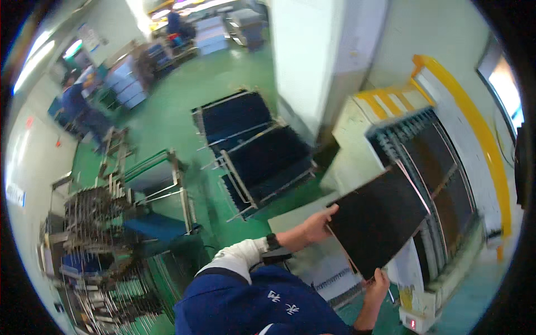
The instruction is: Loading and unloading flat panels into a processing machine and organizing them in racks on a factory floor.
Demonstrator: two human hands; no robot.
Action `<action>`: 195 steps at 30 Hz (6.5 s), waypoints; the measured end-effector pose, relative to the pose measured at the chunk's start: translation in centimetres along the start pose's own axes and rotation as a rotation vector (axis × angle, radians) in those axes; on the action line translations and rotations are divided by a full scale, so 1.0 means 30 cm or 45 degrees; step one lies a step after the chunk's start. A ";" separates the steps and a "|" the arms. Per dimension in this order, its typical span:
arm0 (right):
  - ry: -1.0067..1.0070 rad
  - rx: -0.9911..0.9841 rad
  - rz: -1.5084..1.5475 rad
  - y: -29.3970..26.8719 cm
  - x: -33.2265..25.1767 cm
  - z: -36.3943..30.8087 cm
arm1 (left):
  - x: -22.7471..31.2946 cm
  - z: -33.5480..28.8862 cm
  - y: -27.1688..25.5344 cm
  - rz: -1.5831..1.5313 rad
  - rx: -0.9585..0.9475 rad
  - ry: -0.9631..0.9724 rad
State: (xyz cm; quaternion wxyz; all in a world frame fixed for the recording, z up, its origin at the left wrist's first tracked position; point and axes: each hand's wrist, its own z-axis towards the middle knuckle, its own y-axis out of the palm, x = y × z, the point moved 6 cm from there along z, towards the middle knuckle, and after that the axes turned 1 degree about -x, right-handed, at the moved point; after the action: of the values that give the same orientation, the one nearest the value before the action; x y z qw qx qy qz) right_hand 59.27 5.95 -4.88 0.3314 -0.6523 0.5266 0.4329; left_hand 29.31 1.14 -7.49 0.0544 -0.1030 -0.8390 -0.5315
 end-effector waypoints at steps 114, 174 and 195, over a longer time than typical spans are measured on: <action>0.308 0.108 -0.198 -0.245 0.530 0.713 | -0.807 -0.227 -0.660 2.562 -0.375 -0.757; -0.058 -0.168 -1.342 -0.527 0.688 0.803 | -0.069 0.018 -0.676 2.122 0.392 0.253; 0.252 -0.648 -0.878 -0.513 0.922 -0.007 | -0.195 -0.138 -0.798 1.974 0.627 0.344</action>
State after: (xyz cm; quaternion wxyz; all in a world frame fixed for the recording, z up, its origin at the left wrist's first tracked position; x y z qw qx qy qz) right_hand 76.27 -1.84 -30.44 0.2333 -0.8891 0.1839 0.3482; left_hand 29.40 -13.16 -27.99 0.5274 -0.5733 -0.6084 -0.1516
